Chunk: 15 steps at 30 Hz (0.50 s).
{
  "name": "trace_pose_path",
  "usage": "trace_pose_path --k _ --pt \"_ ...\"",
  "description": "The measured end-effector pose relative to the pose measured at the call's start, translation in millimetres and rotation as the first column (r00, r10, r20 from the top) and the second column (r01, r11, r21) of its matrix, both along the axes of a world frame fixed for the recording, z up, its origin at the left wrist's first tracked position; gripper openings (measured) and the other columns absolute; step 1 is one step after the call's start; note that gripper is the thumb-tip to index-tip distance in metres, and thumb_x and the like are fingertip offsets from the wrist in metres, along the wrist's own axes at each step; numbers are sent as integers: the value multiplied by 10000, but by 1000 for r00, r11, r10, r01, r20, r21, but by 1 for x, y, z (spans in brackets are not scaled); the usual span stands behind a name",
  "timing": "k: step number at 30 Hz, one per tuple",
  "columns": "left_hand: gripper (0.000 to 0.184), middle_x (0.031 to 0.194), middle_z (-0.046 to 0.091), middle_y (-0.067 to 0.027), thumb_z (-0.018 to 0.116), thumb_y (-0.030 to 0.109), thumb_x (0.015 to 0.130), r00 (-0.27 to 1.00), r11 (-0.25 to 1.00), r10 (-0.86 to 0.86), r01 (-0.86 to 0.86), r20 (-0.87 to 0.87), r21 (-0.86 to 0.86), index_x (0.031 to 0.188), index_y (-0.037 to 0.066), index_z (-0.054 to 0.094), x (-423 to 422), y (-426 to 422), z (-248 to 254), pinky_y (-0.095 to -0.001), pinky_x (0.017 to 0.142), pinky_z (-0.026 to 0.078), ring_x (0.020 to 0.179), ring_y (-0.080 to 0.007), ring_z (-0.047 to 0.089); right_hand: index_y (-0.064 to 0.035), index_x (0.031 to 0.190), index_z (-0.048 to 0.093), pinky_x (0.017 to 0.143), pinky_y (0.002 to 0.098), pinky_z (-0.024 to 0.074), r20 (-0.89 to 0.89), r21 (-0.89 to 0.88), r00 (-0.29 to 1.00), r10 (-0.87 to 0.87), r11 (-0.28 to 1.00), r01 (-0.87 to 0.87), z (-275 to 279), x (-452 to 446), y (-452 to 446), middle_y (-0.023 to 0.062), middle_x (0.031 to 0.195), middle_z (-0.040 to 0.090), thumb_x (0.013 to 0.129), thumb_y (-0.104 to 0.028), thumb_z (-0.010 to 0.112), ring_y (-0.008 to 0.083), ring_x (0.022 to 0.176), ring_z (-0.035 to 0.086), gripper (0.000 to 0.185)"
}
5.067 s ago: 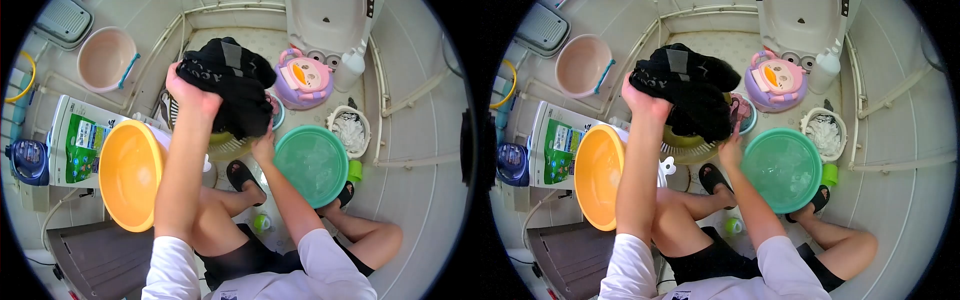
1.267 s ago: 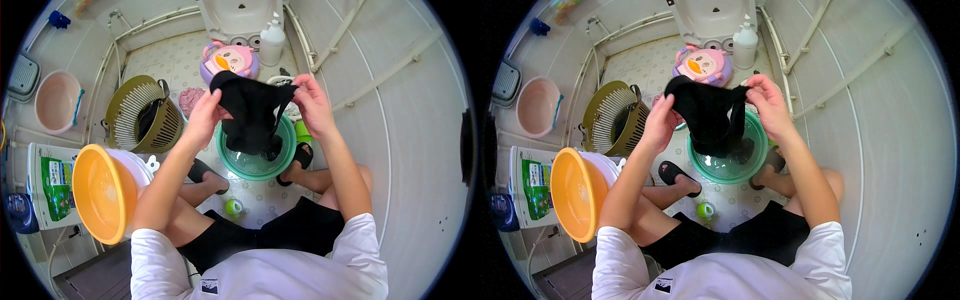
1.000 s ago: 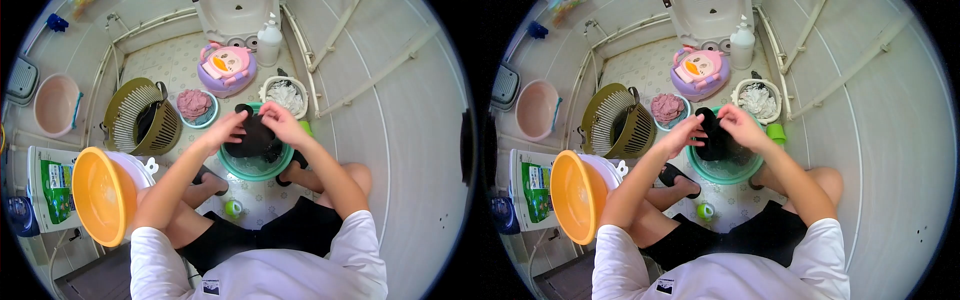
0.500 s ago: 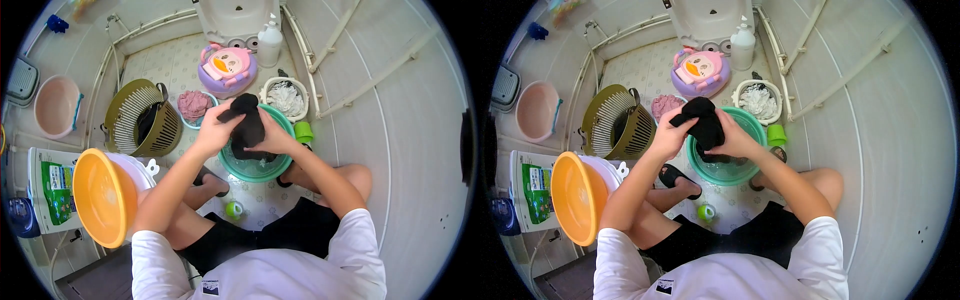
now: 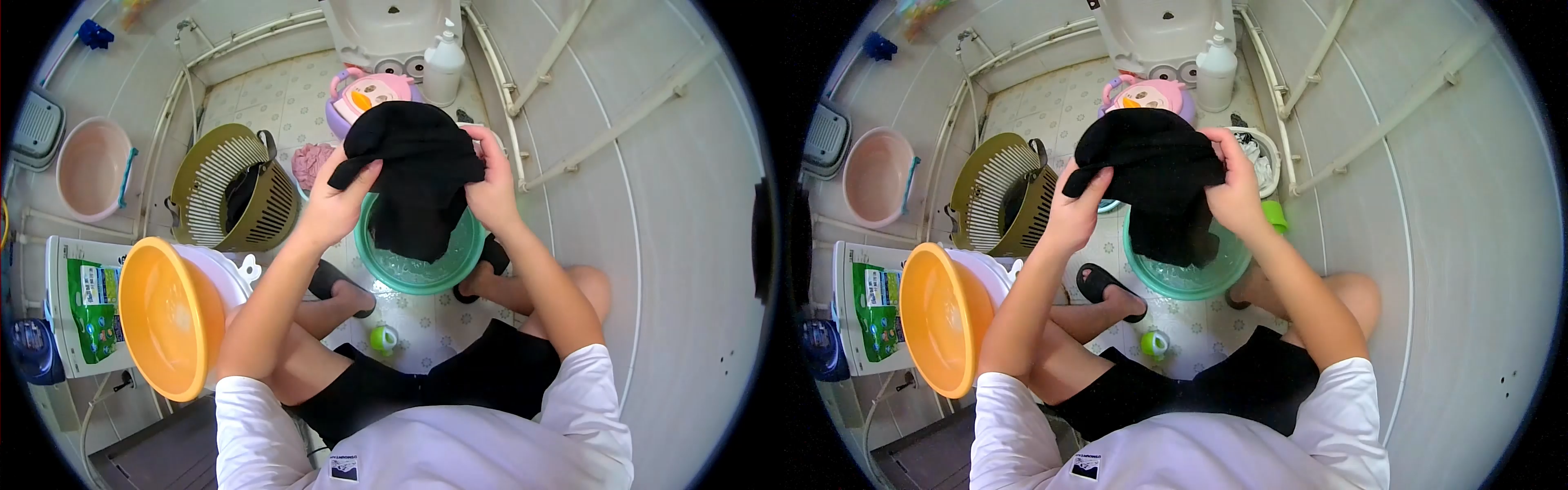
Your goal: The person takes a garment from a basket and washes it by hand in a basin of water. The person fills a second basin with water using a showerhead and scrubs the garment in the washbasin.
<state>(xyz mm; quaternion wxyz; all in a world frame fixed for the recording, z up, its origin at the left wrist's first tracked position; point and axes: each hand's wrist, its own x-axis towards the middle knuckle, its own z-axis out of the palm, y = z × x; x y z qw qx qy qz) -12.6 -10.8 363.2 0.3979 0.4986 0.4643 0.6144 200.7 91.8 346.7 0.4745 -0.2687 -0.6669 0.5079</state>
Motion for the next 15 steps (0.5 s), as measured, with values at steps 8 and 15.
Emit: trace_pose_path --k 8,15 --pt "234 916 663 10 627 90 968 928 968 -89 -5 -361 -253 1184 3 654 -21 19 -43 -278 785 499 864 -90 586 -16 1242 509 954 413 492 575 -17 805 147 986 -168 -79 17 13 228 1108 642 742 26 646 376 1086 634 521" --pt "310 899 687 -211 674 132 786 466 930 -319 -13 -826 -367 1093 88 674 -7 8 -64 -484 770 535 880 -416 656 -93 1406 485 1031 455 486 947 -160 145 285 815 -557 -106 22 4 179 1341 560 815 -187 702 373 1239 549 637"
